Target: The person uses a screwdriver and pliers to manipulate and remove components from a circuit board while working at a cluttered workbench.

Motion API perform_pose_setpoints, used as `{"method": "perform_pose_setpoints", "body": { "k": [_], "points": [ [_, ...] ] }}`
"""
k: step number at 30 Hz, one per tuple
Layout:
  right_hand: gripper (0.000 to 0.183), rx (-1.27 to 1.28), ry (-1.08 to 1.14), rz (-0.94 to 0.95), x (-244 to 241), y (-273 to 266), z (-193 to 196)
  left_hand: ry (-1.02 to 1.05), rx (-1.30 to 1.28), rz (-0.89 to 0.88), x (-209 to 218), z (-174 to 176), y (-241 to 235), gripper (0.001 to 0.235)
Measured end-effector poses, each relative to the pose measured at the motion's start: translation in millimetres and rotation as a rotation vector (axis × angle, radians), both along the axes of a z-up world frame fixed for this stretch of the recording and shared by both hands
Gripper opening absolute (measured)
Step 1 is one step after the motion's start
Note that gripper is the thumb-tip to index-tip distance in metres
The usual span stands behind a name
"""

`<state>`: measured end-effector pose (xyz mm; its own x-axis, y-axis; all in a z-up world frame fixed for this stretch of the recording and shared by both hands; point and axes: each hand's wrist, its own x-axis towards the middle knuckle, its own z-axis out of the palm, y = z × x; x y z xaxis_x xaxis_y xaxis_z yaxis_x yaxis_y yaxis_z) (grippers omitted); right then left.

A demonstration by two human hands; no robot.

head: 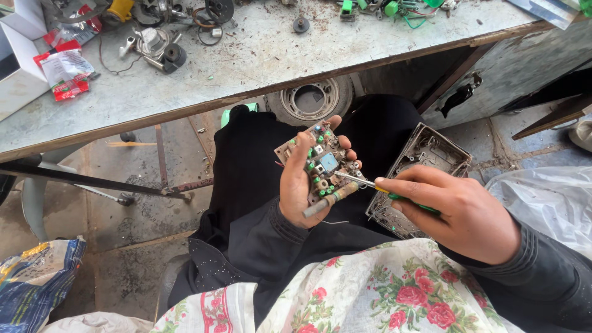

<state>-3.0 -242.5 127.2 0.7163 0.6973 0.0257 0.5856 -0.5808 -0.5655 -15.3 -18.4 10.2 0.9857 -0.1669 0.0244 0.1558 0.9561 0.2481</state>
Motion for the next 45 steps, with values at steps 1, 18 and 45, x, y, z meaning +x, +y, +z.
{"method": "perform_pose_setpoints", "body": {
  "k": [1, 18, 45],
  "points": [
    [0.047, 0.000, -0.002, 0.001, -0.1, 0.1, -0.4, -0.026, 0.035, 0.018, -0.4, 0.8, -0.4, 0.061],
    [0.061, 0.022, 0.204, -0.006, -16.2, 15.7, -16.0, -0.234, 0.282, 0.232, -7.6, 16.5, -2.3, 0.073],
    [0.056, 0.212, 0.161, 0.001, -27.6, 25.1, -28.8, -0.298, 0.196, 0.228, -9.1, 21.4, 8.7, 0.087]
  ]
}}
